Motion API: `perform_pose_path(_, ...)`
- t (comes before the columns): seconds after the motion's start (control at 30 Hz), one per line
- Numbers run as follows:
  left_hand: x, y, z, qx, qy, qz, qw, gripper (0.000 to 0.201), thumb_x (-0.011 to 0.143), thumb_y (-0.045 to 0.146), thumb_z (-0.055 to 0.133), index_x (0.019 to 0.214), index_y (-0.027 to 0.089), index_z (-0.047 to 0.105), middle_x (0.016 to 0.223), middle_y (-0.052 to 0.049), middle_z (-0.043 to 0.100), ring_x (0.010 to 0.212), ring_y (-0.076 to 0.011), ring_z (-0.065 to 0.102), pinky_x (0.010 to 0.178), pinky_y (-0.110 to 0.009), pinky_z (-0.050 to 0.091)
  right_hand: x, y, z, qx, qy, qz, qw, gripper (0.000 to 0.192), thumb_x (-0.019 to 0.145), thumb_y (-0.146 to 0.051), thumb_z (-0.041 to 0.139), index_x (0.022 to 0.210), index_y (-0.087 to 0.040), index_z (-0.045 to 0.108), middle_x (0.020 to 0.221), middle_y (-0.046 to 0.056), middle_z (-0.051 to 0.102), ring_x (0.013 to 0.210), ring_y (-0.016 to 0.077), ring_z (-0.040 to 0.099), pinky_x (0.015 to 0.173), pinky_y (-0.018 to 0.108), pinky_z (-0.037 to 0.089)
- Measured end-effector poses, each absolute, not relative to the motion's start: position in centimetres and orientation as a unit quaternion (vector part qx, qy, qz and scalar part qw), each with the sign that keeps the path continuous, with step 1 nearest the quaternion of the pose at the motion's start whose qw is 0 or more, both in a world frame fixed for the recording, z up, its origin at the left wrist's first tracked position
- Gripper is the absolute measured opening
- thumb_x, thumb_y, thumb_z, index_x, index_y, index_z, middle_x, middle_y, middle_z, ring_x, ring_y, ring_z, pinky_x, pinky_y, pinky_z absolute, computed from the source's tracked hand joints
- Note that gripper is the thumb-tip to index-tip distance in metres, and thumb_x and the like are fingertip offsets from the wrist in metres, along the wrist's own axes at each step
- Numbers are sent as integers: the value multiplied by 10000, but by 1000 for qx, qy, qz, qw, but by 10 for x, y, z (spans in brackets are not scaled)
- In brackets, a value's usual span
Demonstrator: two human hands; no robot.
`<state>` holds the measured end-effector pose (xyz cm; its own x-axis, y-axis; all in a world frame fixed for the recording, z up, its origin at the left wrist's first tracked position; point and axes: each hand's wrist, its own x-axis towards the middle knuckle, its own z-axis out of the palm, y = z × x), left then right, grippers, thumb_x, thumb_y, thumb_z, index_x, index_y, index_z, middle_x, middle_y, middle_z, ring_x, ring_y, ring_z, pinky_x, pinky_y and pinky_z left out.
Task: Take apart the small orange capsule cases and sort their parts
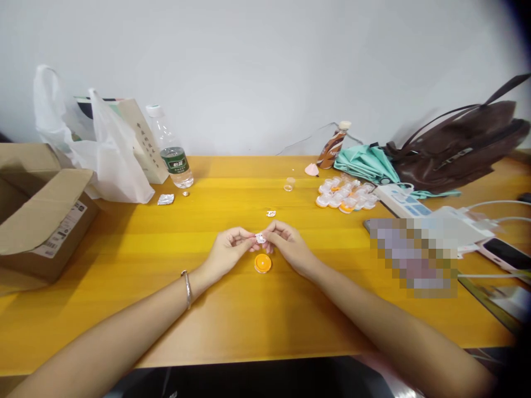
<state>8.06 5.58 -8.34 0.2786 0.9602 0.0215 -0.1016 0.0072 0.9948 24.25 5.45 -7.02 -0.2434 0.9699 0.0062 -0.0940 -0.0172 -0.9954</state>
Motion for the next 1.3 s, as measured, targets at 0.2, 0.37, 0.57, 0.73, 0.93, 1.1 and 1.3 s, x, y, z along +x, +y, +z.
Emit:
perform_pose_path(0.2,80,57,-85,531,389,453,601,239,701,338,689,780,126,608,728,-35,670,668,-109,616,690,-240,512,244,56,-74,-428,-560,556,442,177,735,-344,610,724,-179,549,590,-35,584,498,65,509,517,208,408)
perform_pose_path(0.37,80,56,-84,529,395,464,591,197,698,295,687,745,128,595,699,-17,661,651,-97,610,672,-222,506,242,55,-74,-440,-584,524,437,207,707,-356,644,722,-173,549,624,-25,606,520,69,527,534,215,417)
perform_pose_path(0.57,81,58,-88,550,408,459,566,162,713,270,653,737,131,573,692,-14,646,642,-99,605,655,-228,504,238,58,-79,-442,-496,604,441,279,677,-397,666,696,-176,497,534,-52,569,427,50,478,461,191,383)
perform_pose_path(0.73,80,56,-89,645,380,428,506,301,738,234,634,1015,154,551,837,-42,658,758,-119,627,727,-239,508,239,59,-83,-447,-498,585,460,287,662,-397,677,705,-176,499,526,-59,559,427,50,473,461,190,376)
perform_pose_path(0.93,78,55,-89,687,386,425,446,225,752,293,635,936,164,630,898,-53,688,771,-147,659,767,-265,524,239,59,-83,-429,-526,601,422,290,677,-419,659,719,-187,490,556,-53,563,453,61,482,484,202,387)
perform_pose_path(1.1,80,57,-87,642,398,456,470,229,726,289,666,906,153,626,865,-49,701,777,-155,667,762,-261,532,246,61,-75,-418,-648,478,420,206,751,-387,600,735,-187,551,648,-23,581,540,76,511,549,222,408)
perform_pose_path(1.3,78,58,-84,692,410,463,373,174,767,271,618,900,157,619,861,-42,693,779,-145,659,778,-257,526,251,71,-81,-457,-581,523,424,252,743,-416,593,706,-181,508,553,-45,530,454,65,460,463,200,363)
